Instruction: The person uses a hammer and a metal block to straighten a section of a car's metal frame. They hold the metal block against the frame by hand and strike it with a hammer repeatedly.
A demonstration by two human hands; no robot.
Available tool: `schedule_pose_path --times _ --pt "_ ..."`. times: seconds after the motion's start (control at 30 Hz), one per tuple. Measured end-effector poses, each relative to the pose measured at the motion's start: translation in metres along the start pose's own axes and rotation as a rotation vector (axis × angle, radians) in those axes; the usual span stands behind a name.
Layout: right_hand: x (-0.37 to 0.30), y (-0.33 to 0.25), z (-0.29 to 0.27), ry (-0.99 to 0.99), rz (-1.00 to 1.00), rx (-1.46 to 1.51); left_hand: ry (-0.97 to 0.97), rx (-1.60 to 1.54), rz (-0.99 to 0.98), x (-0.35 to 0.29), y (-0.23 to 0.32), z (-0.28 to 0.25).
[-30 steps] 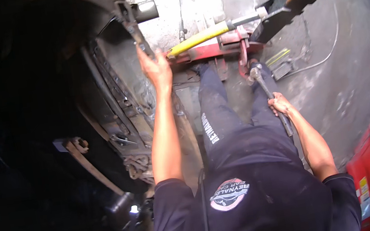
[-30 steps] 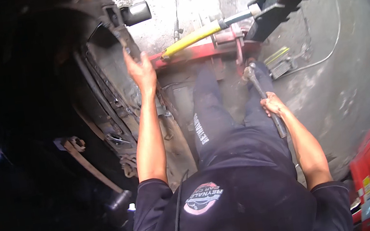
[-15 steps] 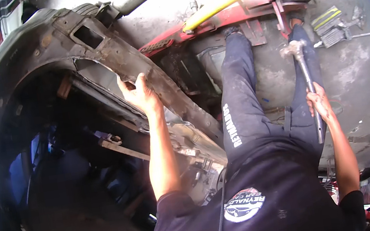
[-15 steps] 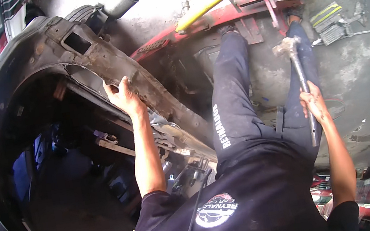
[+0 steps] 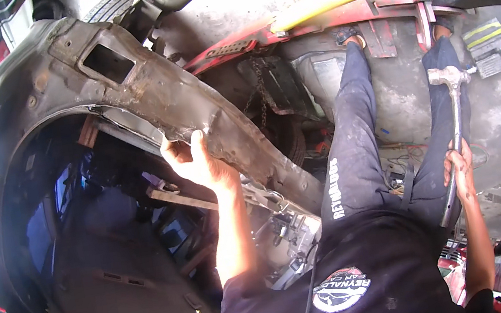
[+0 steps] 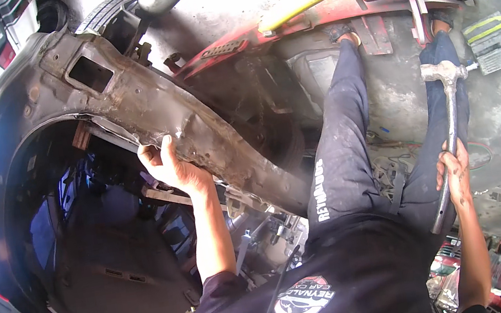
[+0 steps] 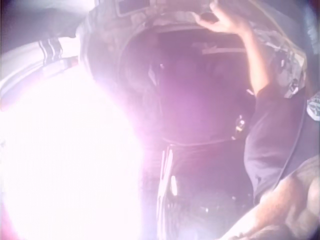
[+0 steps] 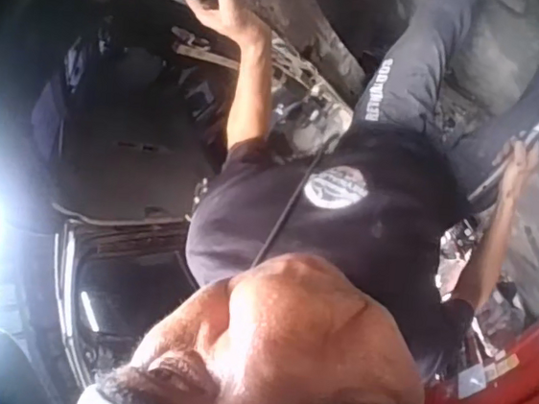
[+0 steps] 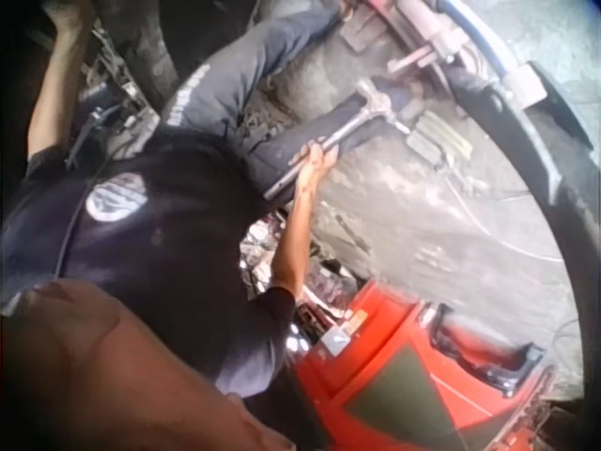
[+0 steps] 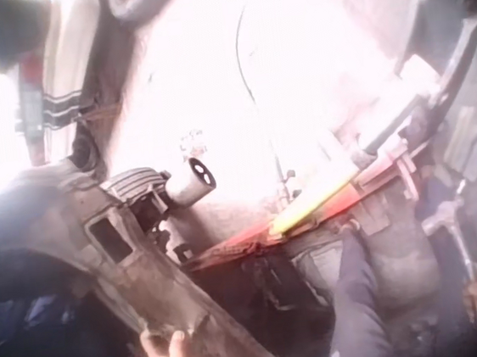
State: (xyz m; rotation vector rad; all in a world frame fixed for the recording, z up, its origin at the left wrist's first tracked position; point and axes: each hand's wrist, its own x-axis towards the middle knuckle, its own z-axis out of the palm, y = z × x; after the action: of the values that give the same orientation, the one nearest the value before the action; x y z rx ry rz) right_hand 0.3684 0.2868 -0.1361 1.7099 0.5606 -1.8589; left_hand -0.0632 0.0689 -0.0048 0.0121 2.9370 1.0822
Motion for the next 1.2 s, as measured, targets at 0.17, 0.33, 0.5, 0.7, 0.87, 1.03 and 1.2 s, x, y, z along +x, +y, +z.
schedule_pose_path --times 0.17,0.33,0.5,0.7,0.87,1.03,1.2 --pt "0.006 0.002 0.003 0.014 0.027 -0.009 -0.002 -0.001 -0.018 -0.001 0.001 0.0" --pt "0.008 0.0 0.008 0.019 0.019 -0.013 -0.003 -0.032 -0.062 0.002 -0.001 -0.002" --pt "0.011 0.003 0.008 0.035 0.006 -0.022 0.02 -0.089 -0.12 0.001 -0.003 -0.001" --pt "0.01 -0.008 0.014 0.041 0.014 -0.061 -0.048 0.038 -0.116 0.001 0.007 0.001" --pt "0.01 -0.01 0.018 0.043 -0.025 -0.071 -0.085 -0.027 -0.168 0.002 0.011 0.005" --pt "0.01 -0.015 0.02 0.033 -0.028 -0.092 -0.125 -0.045 -0.172 0.006 0.01 0.004" --pt "0.014 -0.011 0.021 0.036 -0.052 -0.096 -0.174 -0.031 -0.178 0.01 0.004 -0.001"
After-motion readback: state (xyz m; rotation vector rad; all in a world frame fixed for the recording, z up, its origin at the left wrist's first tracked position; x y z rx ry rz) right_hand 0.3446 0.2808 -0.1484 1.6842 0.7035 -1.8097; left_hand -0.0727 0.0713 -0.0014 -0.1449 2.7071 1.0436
